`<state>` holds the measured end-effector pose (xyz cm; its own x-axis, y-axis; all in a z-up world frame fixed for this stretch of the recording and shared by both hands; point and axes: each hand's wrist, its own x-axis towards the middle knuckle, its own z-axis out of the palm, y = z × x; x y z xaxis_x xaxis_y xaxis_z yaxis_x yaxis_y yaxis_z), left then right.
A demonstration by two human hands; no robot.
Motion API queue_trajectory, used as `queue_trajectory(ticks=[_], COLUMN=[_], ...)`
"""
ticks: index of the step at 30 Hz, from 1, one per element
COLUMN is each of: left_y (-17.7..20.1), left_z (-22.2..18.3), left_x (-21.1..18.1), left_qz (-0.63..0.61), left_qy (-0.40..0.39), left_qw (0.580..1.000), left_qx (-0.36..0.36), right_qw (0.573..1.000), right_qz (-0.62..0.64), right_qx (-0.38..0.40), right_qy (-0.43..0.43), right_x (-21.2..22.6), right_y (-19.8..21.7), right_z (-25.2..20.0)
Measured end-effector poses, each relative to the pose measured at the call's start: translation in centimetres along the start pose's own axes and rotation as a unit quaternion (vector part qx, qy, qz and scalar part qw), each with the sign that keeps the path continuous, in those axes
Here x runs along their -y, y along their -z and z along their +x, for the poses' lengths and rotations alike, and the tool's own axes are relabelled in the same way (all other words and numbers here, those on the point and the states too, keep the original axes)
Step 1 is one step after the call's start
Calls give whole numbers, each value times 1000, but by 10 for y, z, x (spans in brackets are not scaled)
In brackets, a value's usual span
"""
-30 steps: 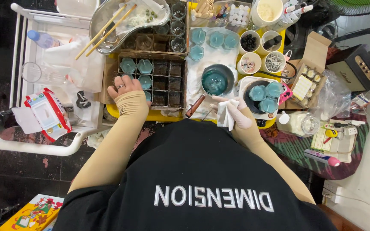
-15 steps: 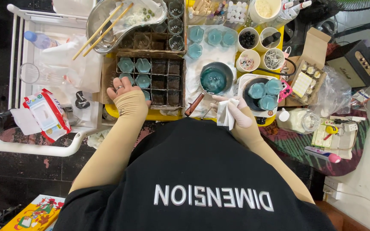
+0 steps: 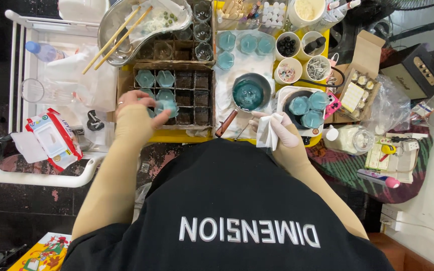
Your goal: The person wipes the surface of small teal candles with a white cloth, then places them into a grid tray. The person repeats this process for several candles, handling each one individually and arranging them in the tray.
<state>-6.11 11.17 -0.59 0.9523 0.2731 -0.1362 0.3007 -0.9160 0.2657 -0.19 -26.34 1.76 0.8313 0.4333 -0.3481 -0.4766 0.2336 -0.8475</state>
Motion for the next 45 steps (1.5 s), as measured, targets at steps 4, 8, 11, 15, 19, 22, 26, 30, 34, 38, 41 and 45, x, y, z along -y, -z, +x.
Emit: queue_trajectory(ticks=[4, 8, 11, 15, 19, 22, 26, 30, 34, 38, 41, 45], left_y=[-4, 3, -22, -33, -46, -54, -51, -34, -31, -27, -28, -37], left_z=[9, 18, 33, 51, 60, 63, 63, 59, 58, 57, 57, 59], left_x=[5, -32, -47, -89, -129, -147, -157, -165, -164, -165, -163, -157], left_qz=[-298, -665, -728, -720, -695, -709, -642, -483, -437, -281, -276, -274], left_qy=[-76, 14, 16, 17, 34, 62, -22, -156, -256, -387, -414, -426], left_qw=[952, 699, 603, 598, 622, 620, 723, 846, 855, 877, 867, 862], left_qx=[14, 264, 325, 353, 358, 330, 254, 162, 111, 30, -2, -16], right_qw=[1000, 1000, 999, 981, 866, 811, 778, 760, 801, 776, 758, 729], right_qz=[23, 18, -44, -188, -486, -529, -556, -552, -548, -586, -596, -626], right_qx=[-12, 5, -23, -19, -14, 8, -23, -34, -8, -15, -16, -12], right_qy=[-15, -11, 2, 42, 117, 250, 291, 340, 241, 231, 265, 277], right_x=[-1, -24, -26, 0, -5, -13, -12, -9, -2, 5, 11, 13], right_y=[3, 27, 26, 4, 8, 7, 8, 11, 6, 1, 0, 4], right_z=[-1, 1, -2, -9, -4, 2, 5, 5, 9, 16, 19, 20])
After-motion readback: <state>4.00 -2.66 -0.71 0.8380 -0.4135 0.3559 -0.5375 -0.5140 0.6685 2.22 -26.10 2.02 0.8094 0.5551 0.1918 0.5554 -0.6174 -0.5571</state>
